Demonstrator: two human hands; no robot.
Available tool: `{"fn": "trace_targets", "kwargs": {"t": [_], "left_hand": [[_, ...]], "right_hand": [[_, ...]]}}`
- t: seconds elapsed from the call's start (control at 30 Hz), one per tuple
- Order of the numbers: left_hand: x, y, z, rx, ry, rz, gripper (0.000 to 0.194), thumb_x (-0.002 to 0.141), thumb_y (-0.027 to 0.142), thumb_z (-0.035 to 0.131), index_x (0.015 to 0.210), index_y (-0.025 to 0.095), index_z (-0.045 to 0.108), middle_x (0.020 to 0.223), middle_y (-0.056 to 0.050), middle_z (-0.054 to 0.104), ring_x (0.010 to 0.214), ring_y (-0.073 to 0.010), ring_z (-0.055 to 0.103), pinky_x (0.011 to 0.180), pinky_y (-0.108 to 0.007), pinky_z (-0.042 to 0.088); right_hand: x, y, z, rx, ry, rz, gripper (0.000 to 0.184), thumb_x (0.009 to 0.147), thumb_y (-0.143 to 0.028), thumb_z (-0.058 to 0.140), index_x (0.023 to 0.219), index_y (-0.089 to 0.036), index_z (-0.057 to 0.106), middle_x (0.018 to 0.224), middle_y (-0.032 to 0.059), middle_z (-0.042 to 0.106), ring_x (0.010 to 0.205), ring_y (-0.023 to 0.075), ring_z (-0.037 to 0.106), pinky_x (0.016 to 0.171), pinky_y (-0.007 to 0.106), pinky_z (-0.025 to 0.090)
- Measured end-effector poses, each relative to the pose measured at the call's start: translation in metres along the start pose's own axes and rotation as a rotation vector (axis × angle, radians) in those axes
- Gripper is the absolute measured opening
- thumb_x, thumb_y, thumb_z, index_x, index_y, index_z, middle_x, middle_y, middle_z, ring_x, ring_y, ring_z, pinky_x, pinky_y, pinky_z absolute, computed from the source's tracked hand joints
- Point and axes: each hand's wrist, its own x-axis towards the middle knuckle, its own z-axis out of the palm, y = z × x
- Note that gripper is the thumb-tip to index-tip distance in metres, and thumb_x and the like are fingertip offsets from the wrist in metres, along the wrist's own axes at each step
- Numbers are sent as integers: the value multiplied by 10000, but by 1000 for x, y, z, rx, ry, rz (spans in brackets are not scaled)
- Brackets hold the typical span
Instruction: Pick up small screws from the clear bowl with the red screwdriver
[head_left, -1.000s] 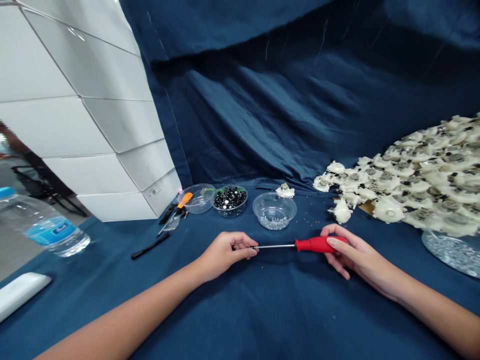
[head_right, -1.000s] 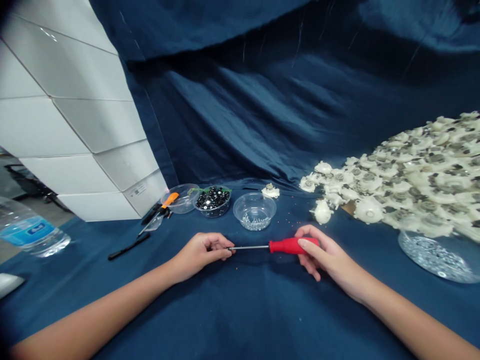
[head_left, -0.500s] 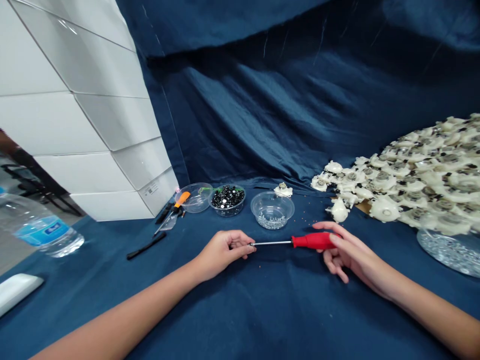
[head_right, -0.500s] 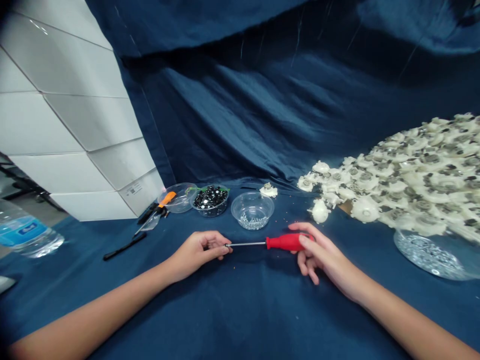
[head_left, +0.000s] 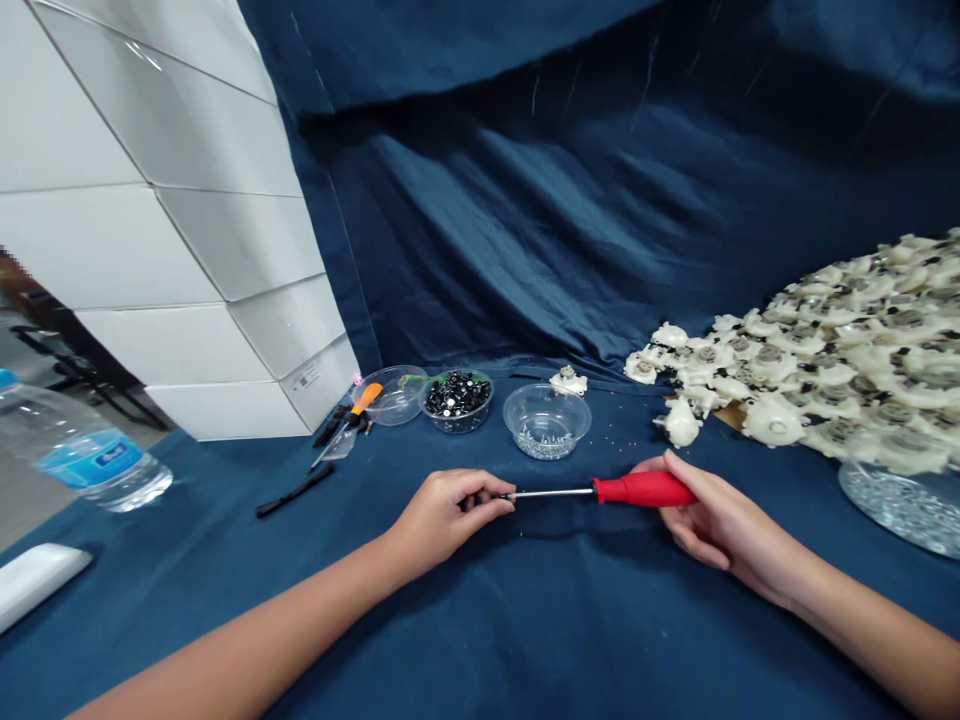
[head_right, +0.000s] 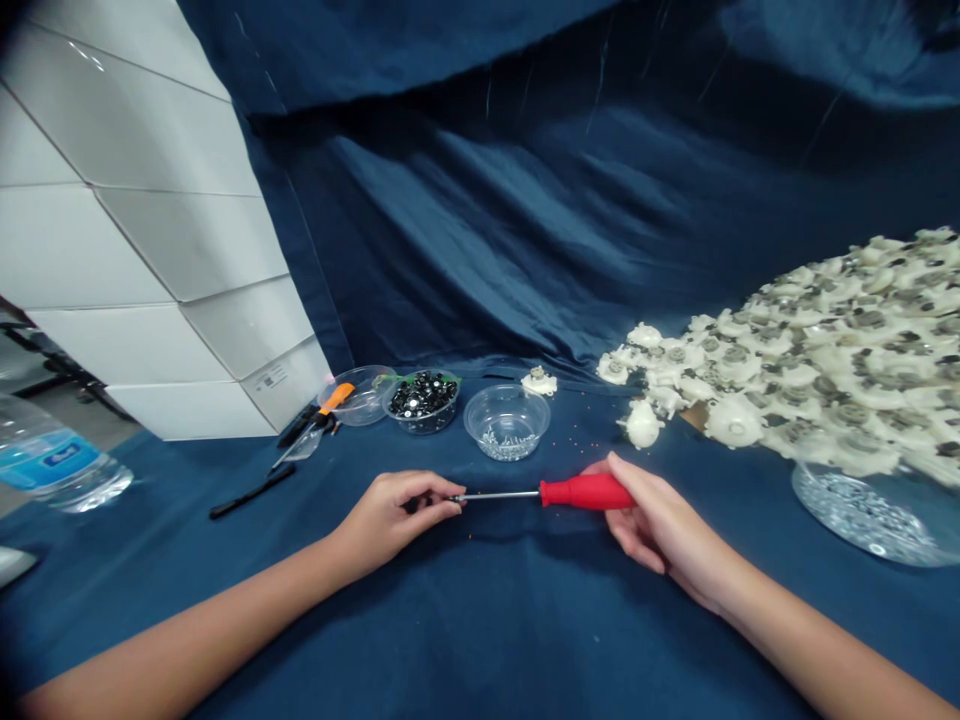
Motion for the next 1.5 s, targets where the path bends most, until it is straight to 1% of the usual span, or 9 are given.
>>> {"fn": "trace_targets", "kwargs": {"t": [0.37, 0.47, 0.6, 0.83, 0.97, 1.13, 1.27, 1.37, 1.5], "left_hand": [[2, 2, 1, -95, -26, -83, 245, 964, 372, 785, 1105, 188, 864, 775, -11, 752, 616, -111, 554, 607, -229, 436], [2, 2, 1, -87, -16, -87, 252, 964, 380, 784, 1103, 186, 864, 781, -14, 751, 616, -110, 552, 607, -228, 435], [2, 2, 1, -61, -15, -56, 250, 967, 380, 785, 1110, 191, 864, 803, -20, 764, 626, -111, 561, 615, -229, 440], [2, 2, 0, -60, -13, -52, 251, 976, 384, 781, 1115, 191, 862, 797, -21, 760, 619, -114, 563, 612, -232, 441], [2, 1, 0, -49, -7, -34, 251, 977, 378, 781, 1127, 192, 861, 814, -26, 768, 624, -116, 562, 615, -234, 442], [2, 1, -1, -33, -4, -23, 234, 980, 365, 780, 1126, 203, 864, 828, -22, 772, 628, -110, 564, 622, -229, 446], [2, 2, 0, -38, -4, -29, 222, 969, 364, 797, 1109, 205, 864, 776, -3, 737, 624, -108, 566, 618, -225, 447], [1, 2, 0, -39, -7, -22, 213, 965, 357, 802, 1105, 208, 864, 760, 5, 722, 622, -106, 561, 615, -223, 443], [0, 3, 0, -36, 0, -14, 221, 970, 364, 795, 1116, 212, 863, 784, -1, 737, 628, -106, 562, 620, -227, 444]], "right_hand": [[2, 5, -4, 26, -23, -104, 460, 958, -477, 813, 1276, -255, 565, 683, -50, 632, 545, 118, 474, 540, 229, 359], [0, 1, -2, -39, -34, -69, 433, 1017, -607, 698, 1231, -248, 585, 635, -48, 618, 485, 126, 476, 494, 242, 326], [-2, -3, -1, -181, -13, -40, 542, 1083, -727, 483, 1115, -210, 641, 457, -86, 460, 376, 98, 319, 472, 260, 252], [1, 3, -4, 0, -12, -59, 547, 946, -508, 820, 1339, -269, 524, 651, -52, 649, 565, 156, 530, 543, 253, 403], [2, 3, -3, -27, -3, -76, 457, 1042, -618, 653, 1293, -247, 563, 633, -35, 636, 555, 167, 550, 518, 259, 398], [0, -1, -4, -206, 8, -63, 528, 1088, -709, 500, 1063, -203, 647, 462, -93, 425, 396, 93, 301, 474, 266, 226], [0, 0, -4, -83, 23, -91, 440, 1016, -571, 713, 1274, -226, 622, 611, -67, 560, 504, 121, 414, 527, 263, 304], [1, 2, -2, 18, 21, -143, 568, 933, -445, 815, 1404, -251, 564, 753, -36, 638, 622, 173, 512, 587, 301, 416], [1, 3, -1, -79, 49, -147, 501, 1048, -627, 621, 1339, -220, 596, 634, -45, 589, 536, 168, 475, 560, 307, 347]]}}
